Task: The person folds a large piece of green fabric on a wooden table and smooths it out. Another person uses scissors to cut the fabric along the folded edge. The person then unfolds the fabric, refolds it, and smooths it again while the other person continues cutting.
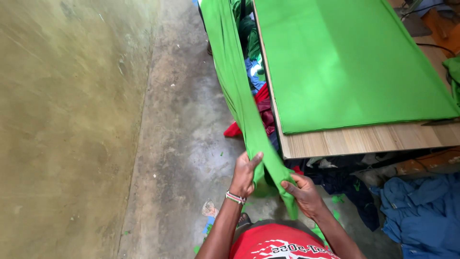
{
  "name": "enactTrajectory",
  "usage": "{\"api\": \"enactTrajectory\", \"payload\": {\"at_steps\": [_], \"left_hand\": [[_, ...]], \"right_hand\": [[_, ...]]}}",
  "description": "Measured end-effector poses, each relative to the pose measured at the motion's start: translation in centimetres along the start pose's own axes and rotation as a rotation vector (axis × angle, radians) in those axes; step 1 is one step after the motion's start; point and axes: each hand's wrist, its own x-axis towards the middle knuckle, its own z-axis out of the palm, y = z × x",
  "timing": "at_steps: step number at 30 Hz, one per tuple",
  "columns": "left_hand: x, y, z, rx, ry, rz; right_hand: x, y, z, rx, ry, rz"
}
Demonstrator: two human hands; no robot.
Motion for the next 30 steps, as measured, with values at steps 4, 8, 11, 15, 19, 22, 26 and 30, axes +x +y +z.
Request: {"api": "enactTrajectory", "payload": {"at_steps": [4, 8, 11, 15, 19, 22, 26, 30], "left_hand": [[-4.8, 0.1, -1.7, 0.019, -0.053, -0.186], [-5.7, -0.5, -7.1, 0.053, 0.24, -0.011], [-6.7, 1.3, -9.6, -0.139, 0.424, 0.107], [-7.5, 1.7, -9.6, -0.324, 0.325, 0.078], [-8.6, -2.8, -5.8, -0.125, 0.045, -0.171], [-8.8, -3.5, -7.2, 0.287, 0.065, -0.051], [-9.5, -0.6, -16.1, 0.206, 0.41, 0.242], [-11.7, 5.4, -17.9, -0.283, 0.564, 0.471]], "right_hand": [[-0.3, -3.8, 0.4, -0.062, 0.06, -0.084], [1.2, -4.3, -5.0, -0.086, 0.213, -0.122], [0.6, -5.3, -7.2, -0.147, 0.268, -0.179], [-0.5, -6.7, -4.7, -0.487, 0.137, -0.086], [-1.0, -5.4, -1.8, -0.372, -0.074, -0.186], [-0.1, -6.0, -4.2, -0.258, 0.036, -0.181], [-2.7, -10.3, -11.9, -0.358, 0.45, -0.187], [-4.8, -13.3, -17.6, -0.405, 0.582, -0.403]]}}
